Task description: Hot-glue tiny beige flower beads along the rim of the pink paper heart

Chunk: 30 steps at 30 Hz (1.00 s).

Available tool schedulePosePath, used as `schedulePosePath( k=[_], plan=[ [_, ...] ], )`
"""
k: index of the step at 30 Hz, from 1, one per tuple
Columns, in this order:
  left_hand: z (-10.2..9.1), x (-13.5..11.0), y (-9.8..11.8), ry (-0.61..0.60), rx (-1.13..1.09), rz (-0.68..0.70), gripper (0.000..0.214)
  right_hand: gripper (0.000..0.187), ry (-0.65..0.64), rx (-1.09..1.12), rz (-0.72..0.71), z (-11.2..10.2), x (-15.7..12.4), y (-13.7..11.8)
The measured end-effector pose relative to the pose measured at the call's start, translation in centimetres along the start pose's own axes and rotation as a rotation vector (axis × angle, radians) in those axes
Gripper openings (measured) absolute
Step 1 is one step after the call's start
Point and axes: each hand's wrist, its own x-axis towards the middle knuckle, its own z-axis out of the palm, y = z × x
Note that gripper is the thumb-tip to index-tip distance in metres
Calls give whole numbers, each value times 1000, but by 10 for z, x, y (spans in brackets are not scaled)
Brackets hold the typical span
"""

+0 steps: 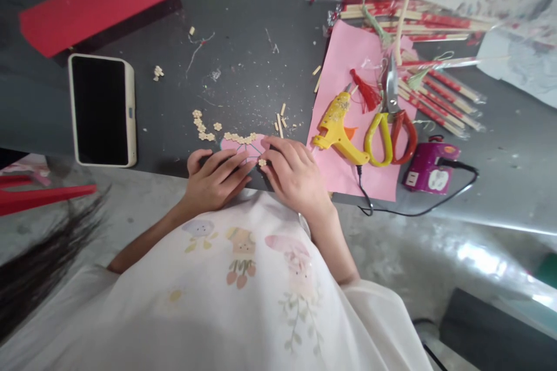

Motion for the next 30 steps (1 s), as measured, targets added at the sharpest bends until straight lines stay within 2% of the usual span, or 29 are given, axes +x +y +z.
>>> schedulePosePath(
  k=[4, 10, 16, 19, 22, 30],
  plan=[
    [1, -2, 3, 33, -5, 23, 19, 19, -8, 9, -5, -3, -3, -1],
    [2, -4, 6, 11, -44, -36, 22, 19, -8, 21, 41, 0, -1, -1],
    [4, -2, 7, -3, -7, -78, 37, 20, 85, -116, 113, 3, 14, 10],
    [6, -1, 6, 1, 2, -33, 44, 19, 81, -140, 109, 5, 22, 14],
    [7, -2, 6, -15, -3, -49, 44, 19, 57, -136, 99, 7, 29, 17],
    [11, -7, 7, -109, -183, -165, 46, 21, 26, -124, 85, 7, 33, 20]
  ],
)
